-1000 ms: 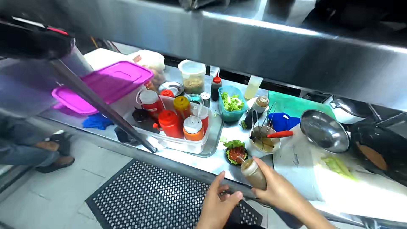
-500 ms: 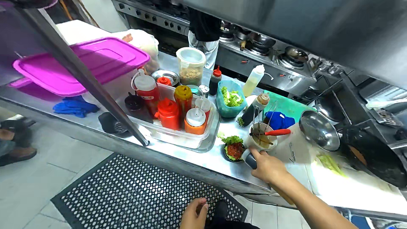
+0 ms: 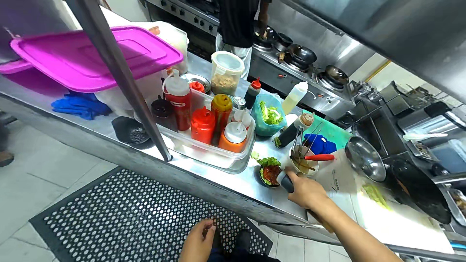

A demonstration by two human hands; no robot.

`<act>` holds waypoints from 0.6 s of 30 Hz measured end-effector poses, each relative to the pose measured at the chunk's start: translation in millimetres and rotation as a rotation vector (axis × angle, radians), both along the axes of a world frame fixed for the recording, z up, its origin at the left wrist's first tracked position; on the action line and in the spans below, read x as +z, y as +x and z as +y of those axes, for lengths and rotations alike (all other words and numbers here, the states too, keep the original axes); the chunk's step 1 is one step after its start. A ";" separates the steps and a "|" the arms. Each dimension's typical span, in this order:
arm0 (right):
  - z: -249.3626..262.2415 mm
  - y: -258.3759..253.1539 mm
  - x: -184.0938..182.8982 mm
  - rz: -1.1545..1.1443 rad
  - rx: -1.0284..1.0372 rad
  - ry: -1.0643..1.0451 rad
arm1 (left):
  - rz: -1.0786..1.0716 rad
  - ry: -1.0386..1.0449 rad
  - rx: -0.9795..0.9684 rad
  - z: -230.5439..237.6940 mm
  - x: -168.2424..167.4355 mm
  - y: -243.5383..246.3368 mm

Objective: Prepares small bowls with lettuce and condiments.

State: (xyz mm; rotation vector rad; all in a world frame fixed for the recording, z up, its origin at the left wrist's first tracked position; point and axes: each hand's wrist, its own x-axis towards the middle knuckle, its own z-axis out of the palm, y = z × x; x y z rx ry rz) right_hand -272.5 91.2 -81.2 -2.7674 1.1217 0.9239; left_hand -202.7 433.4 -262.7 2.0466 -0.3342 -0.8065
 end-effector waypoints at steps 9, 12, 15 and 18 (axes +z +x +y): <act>1.0 11.1 3.1 0.041 0.007 -0.026 | 0.026 0.065 -0.126 -0.6 -7.2 7.0; 6.8 12.2 4.1 0.059 0.041 0.014 | 0.030 0.080 -0.153 -1.9 -10.6 9.6; 4.4 15.6 6.8 0.058 -0.001 -0.023 | 0.027 0.098 -0.190 -2.7 -14.8 13.5; 3.5 16.0 7.2 0.053 -0.017 -0.040 | 0.019 0.101 -0.207 0.7 -18.3 17.7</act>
